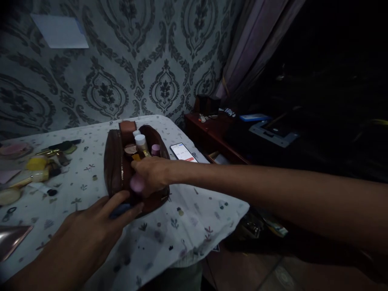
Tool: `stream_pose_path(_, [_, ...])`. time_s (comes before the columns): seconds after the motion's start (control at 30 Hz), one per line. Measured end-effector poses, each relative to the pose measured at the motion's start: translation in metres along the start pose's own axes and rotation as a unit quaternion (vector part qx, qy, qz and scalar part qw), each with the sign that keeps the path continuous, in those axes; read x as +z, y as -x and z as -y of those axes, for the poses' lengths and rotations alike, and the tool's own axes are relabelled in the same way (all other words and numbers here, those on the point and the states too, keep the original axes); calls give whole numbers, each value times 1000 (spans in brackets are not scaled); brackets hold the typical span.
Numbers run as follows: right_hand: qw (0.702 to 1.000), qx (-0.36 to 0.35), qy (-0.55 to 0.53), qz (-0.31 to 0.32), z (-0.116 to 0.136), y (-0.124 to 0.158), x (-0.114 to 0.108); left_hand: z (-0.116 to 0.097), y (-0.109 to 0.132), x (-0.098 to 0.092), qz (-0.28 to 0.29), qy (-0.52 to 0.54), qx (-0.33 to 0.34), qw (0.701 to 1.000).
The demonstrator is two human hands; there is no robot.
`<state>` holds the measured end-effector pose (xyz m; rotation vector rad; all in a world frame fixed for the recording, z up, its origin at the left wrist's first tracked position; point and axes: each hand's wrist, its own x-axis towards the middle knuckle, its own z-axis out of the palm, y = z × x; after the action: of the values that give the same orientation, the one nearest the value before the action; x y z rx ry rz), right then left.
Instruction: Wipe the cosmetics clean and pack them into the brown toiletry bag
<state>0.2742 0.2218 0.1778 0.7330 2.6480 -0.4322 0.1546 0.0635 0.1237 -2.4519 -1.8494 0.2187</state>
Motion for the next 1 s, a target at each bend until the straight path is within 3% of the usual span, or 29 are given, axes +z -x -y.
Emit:
stream_pose_path(0.17, [994, -3, 33, 108, -6, -7, -14, 3, 1, 1, -7, 14, 8, 1000])
stream_pose_path(0.37, [988, 0, 44, 147, -8, -18, -11, 4, 1, 0, -7, 32, 4, 999])
stream_pose_path(0.6, [992, 11, 66, 103, -5, -16, -2, 1, 1, -1, 3, 25, 1, 1000])
stream_pose_path(0.77, [994, -5, 27, 106, -7, -13, 0, 0, 0, -1, -3, 16, -12, 1000])
stream_pose_path(0.93, [997, 13, 67, 42, 0, -11, 7, -1, 1, 1, -11, 9, -11, 1000])
stream_pose_path(1.0, [998, -12, 64, 19, -1, -13, 11, -2, 1, 1, -9, 9, -14, 1000])
